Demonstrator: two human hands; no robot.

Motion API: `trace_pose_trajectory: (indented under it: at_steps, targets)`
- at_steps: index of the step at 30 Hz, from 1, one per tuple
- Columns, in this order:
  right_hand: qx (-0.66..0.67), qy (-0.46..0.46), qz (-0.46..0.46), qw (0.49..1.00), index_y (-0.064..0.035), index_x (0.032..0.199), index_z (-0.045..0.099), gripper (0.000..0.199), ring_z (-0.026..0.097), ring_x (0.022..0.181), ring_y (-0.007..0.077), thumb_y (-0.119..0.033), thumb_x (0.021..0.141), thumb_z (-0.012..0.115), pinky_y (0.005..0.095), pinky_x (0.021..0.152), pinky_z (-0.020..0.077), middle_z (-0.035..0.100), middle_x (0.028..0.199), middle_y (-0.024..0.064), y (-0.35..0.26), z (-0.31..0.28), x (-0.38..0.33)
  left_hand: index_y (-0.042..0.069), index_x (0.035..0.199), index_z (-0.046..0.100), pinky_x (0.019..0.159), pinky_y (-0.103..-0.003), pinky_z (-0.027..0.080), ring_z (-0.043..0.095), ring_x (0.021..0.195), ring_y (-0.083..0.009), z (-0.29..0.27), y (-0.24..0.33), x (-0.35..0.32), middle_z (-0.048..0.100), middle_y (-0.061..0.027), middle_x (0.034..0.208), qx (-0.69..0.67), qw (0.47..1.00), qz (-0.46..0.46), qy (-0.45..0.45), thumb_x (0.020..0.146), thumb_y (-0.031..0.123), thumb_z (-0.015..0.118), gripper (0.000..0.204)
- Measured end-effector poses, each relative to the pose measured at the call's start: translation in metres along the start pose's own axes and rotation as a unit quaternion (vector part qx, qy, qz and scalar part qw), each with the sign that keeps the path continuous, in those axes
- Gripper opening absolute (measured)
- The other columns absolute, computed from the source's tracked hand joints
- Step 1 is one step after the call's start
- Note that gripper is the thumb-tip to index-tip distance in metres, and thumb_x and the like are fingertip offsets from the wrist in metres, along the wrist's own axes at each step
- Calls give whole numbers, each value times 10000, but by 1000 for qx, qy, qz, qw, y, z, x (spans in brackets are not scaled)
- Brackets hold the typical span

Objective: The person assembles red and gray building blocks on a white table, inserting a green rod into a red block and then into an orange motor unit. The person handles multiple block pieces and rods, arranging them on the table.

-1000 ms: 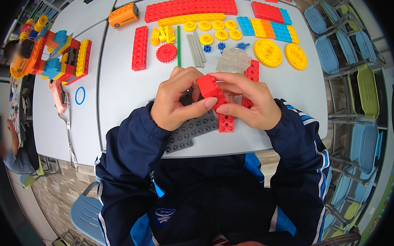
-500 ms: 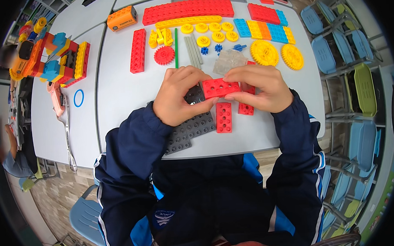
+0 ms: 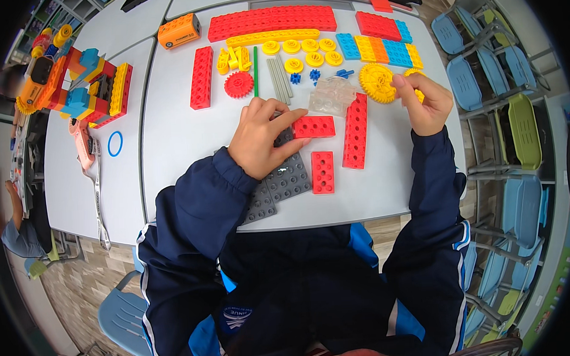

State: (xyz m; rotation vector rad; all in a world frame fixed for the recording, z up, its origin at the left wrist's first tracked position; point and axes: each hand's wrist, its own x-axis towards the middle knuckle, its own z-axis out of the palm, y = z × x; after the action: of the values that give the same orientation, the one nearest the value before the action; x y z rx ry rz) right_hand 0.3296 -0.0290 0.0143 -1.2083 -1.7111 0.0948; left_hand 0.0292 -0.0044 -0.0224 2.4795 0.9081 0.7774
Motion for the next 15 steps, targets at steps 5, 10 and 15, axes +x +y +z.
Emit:
trace_pose_trajectory:
  at_steps: [5,10,15]
  targets:
    - [-15,-104,-7,994,-9,783,666,138,522,524,109,-103,791,766,235,507,407,626,663,47,14,1,-16,120,1199,658,883,-357,395,465,954,-257,-1,1,0,535,-87,1022,3,1000,-3,-17,782,239,760,445]
    - [-52,-192,-2,980,-58,1092,663,416,554,902,200,-263,755,795,283,774,450,625,1053,99,6,15,-14,141,1258,630,877,-357,384,452,962,-256,1,4,0,520,-99,1053,49,998,-7,-39,811,277,732,478]
    - [-109,-359,14,927,-83,1428,394,1088,344,1230,363,-539,557,858,445,1043,274,463,1352,157,3,9,-15,135,1297,590,883,-379,347,455,969,-260,0,5,-1,525,-102,1089,49,998,-6,-26,782,359,750,584]
